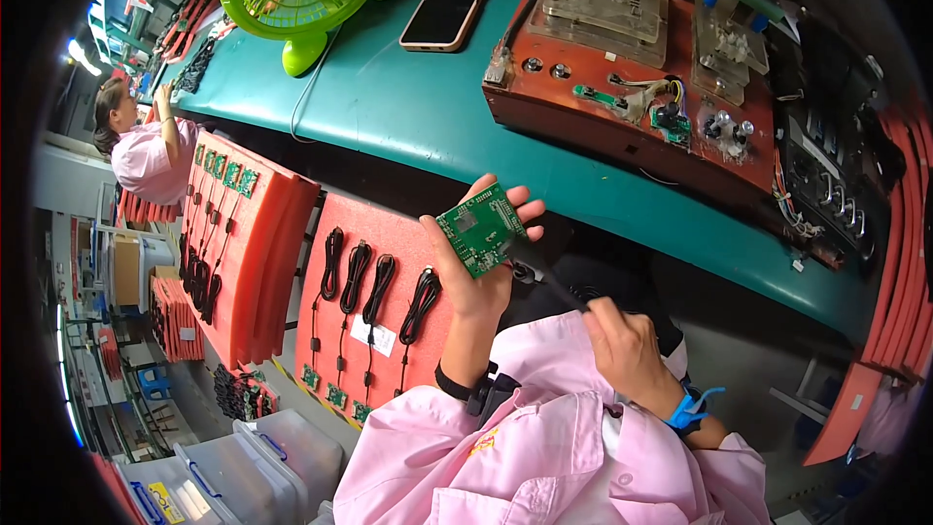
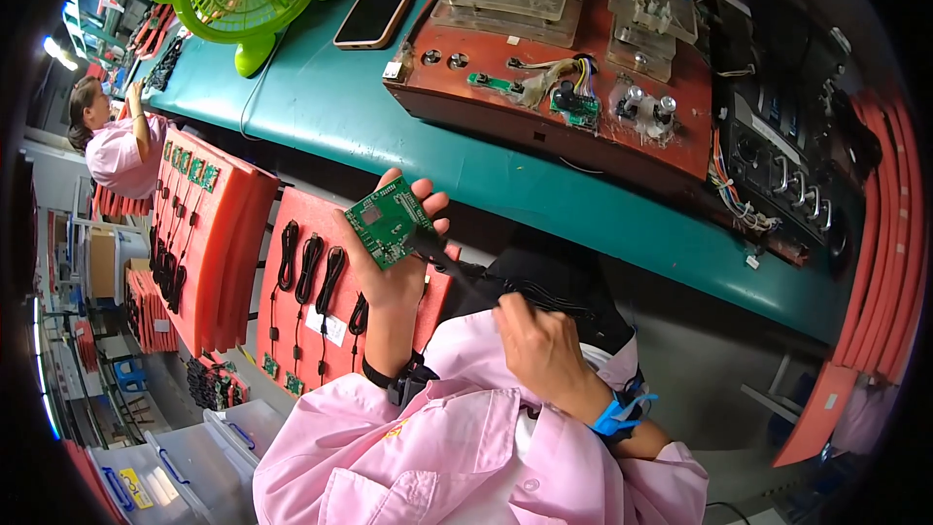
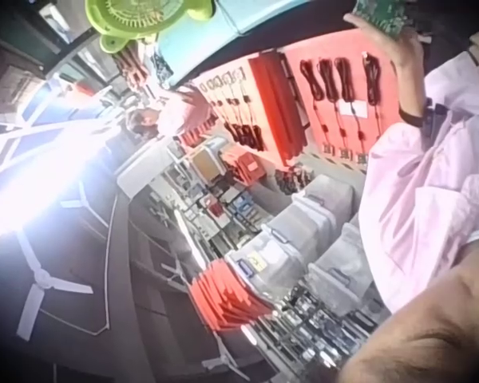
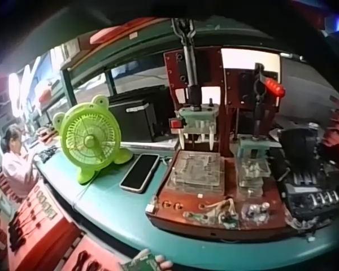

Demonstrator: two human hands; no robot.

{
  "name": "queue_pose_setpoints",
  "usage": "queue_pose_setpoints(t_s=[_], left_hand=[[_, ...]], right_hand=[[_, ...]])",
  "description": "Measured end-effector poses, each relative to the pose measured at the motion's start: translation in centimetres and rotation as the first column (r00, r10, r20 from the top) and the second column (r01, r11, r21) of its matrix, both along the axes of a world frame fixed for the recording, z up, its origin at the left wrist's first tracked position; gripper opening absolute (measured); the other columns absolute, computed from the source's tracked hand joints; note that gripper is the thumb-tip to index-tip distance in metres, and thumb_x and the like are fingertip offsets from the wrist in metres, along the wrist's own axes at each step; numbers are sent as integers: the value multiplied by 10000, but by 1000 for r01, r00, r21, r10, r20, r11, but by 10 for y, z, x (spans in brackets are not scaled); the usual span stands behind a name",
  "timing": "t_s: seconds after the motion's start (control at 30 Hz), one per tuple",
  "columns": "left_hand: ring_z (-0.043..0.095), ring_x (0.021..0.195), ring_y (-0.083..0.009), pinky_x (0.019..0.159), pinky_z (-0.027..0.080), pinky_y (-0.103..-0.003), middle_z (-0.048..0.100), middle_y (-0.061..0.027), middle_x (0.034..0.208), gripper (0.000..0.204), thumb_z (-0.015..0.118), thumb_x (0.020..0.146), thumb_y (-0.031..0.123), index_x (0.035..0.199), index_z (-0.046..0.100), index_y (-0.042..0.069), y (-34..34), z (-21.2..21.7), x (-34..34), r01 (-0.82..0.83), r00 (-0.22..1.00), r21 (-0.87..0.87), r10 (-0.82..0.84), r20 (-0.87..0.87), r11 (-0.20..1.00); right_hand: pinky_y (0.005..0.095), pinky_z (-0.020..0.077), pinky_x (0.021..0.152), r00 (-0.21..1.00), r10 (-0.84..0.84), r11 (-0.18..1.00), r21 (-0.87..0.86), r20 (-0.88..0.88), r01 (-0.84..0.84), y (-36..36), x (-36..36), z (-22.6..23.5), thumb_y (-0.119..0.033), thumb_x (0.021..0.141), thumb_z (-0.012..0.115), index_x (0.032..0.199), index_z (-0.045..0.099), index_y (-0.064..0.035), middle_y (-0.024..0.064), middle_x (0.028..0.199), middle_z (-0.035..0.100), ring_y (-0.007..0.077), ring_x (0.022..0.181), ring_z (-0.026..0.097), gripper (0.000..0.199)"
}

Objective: The person picks up a circuit board, brushes it, and connects a cable before placing it into a testing machine. They press buttons on a control panel to run the test, then disconnect the cable and place the board onto a foam sheet.

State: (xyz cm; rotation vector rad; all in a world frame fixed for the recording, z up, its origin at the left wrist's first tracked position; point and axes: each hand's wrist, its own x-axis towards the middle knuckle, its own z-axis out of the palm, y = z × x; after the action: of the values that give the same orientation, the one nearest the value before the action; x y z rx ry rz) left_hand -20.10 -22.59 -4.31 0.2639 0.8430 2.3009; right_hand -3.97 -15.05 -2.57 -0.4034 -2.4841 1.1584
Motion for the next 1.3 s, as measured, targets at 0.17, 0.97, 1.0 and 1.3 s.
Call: queue_pose_setpoints(t_s=[0.17, 0.97, 1.0, 1.3], left_hand=[[550, 916, -300, 754, 465, -380, 514, -192, 1063, 748, 250, 814, 617, 1239, 315, 5, 10, 7, 8, -105, 992, -66, 109, 66, 992], [556, 830, -224, 758, 439, -327, 555, -138, 936, 767, 349, 775, 638, 1183, 387, -12, 18, 1, 5, -156, 987, 32, 155, 28, 987], [552, 834, -219, 762, 430, -316, 555, -134, 937, 693, 374, 798, 578, 1160, 414, -12, 21, 2, 4, -202, 976, -42, 197, -95, 979], [513, 832, -226, 784, 363, -311, 548, -101, 865, 154, 512, 795, 118, 899, 563, 16, 27, -3, -61, -807, 321, -227, 82, -944, 546]], right_hand=[[398, 367, 451, 993, -18, 979, -199, 116, 41, 5, -22, -9, -72, 809, 464, 779, 456, -5, 176, 565, 471, 353, 518, 508, 75], [285, 336, 422, 994, 11, 906, -422, 112, 37, 13, -18, 7, -90, 837, 410, 713, 425, 8, 112, 520, 458, 207, 432, 473, 159], [278, 332, 422, 994, 8, 918, -396, 109, 36, 12, -18, 9, -96, 841, 411, 706, 422, 9, 103, 518, 449, 187, 431, 461, 171], [305, 358, 445, 984, -179, 960, -214, 24, 180, 36, -18, 39, -12, 800, 446, 936, 488, 10, 116, 586, 494, 230, 461, 477, 144]])
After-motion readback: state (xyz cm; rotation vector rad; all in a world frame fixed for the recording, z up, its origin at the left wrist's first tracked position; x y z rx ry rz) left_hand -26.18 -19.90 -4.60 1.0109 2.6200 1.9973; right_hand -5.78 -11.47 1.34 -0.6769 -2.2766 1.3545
